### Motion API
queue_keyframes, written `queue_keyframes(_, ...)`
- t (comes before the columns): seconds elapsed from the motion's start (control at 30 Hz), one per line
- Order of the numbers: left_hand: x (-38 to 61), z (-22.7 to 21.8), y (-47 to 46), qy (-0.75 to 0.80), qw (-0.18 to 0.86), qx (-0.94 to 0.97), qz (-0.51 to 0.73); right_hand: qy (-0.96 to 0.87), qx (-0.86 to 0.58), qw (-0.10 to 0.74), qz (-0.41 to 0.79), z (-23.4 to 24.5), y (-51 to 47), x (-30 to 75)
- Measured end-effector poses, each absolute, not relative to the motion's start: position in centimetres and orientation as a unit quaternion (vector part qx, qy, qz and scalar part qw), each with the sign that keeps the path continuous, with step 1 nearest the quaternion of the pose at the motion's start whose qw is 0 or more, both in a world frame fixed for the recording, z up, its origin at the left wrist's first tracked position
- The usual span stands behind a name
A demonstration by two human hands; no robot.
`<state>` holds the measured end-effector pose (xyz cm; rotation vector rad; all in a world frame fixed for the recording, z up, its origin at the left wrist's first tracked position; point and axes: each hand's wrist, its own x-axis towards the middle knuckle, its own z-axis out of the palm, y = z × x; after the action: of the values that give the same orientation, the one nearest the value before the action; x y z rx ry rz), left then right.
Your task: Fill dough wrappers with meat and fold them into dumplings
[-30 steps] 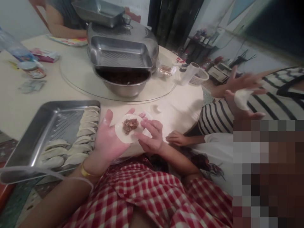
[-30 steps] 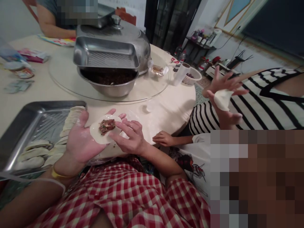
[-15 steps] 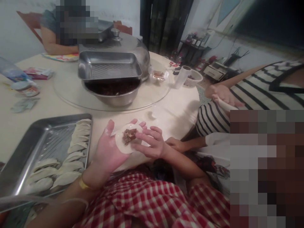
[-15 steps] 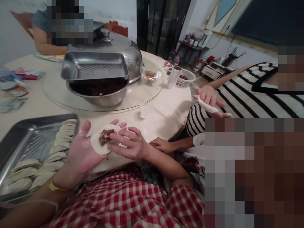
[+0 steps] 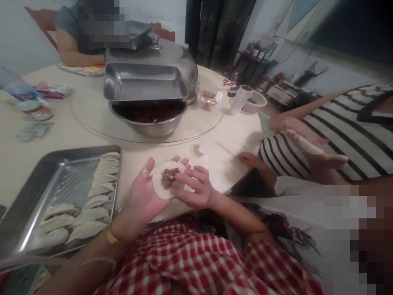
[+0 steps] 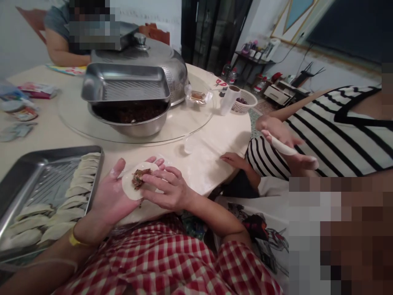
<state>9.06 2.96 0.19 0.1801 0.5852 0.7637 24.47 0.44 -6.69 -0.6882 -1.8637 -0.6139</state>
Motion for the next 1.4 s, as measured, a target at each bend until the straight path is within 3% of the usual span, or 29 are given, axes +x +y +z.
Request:
queue_keyframes(0.27,8.6,-1.2,2.4,0.362,0.841,0.108,0.387,-0.72,-0.386,0.567,-0.108,-5.0,0.2,22.4)
queue_keyframes(0.53,8.3,-1.4,1.7,0.281,0.864,0.193,0.371,-0.677,-0.448,0.582,-0.05,-4.6,0.1,21.4)
queue_keyframes(0.7,9.0,-2.8,2.3,0.318,0.886,0.094,0.324,-0.612,-0.502,0.609,-0.051,-5.5,1.3,20.3)
queue_keyframes(0.87,8.3,-4.7,4.6,0.317,0.875,0.026,0.365,-0.593,-0.524,0.609,0.058,-5.8,4.8,19.8)
queue_keyframes(1.0,7.1,-3.4,5.7,0.28,0.867,0.024,0.411,-0.592,-0.489,0.625,0.138,-5.1,6.0,21.4)
queue_keyframes(1.23,6.6,0.7,5.2,0.311,0.814,0.069,0.485,-0.725,-0.432,0.534,0.051,-7.5,3.2,23.2)
queue_keyframes(1.3,6.8,1.3,4.9,0.306,0.812,0.088,0.489,-0.722,-0.439,0.525,0.107,-8.8,2.5,22.4)
queue_keyframes(1.4,7.1,1.4,4.5,0.305,0.818,0.106,0.476,-0.626,-0.423,0.562,0.337,-10.1,1.9,21.0)
